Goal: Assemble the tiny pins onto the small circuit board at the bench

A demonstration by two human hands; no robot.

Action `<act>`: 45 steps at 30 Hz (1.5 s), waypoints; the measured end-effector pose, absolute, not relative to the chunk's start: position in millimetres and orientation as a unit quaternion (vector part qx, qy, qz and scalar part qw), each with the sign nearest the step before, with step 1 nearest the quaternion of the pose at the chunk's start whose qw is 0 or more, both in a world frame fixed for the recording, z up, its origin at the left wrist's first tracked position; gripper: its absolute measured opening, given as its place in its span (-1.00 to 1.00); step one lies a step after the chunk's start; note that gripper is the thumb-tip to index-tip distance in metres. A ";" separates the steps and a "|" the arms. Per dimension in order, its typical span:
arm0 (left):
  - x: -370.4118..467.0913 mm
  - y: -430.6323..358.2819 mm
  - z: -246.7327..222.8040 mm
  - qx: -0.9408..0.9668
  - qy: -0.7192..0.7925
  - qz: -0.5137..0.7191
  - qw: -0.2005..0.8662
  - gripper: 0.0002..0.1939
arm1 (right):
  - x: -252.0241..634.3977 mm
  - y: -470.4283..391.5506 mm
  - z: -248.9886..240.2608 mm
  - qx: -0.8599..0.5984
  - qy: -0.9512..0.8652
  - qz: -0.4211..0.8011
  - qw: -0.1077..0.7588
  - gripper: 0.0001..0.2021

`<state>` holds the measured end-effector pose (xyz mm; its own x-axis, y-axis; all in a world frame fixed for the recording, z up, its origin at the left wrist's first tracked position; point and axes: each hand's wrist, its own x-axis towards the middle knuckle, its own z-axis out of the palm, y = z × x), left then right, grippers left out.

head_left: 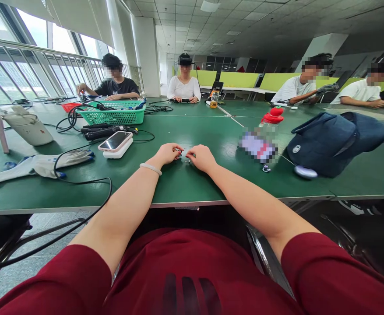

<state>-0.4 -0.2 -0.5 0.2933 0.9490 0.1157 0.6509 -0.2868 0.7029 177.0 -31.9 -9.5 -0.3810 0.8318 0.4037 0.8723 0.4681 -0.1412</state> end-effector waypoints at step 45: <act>-4.2 -2.0 2.0 0.785 0.533 0.245 0.201 -0.72 | 175.9 -25.3 -18.3 -0.523 -0.816 0.069 0.237 -0.83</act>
<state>-4.2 -2.0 2.0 0.3119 0.9346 0.1709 0.7372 -0.3515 0.5770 175.9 -25.3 -18.3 -0.3407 0.8863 0.3135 0.8205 0.4432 -0.3610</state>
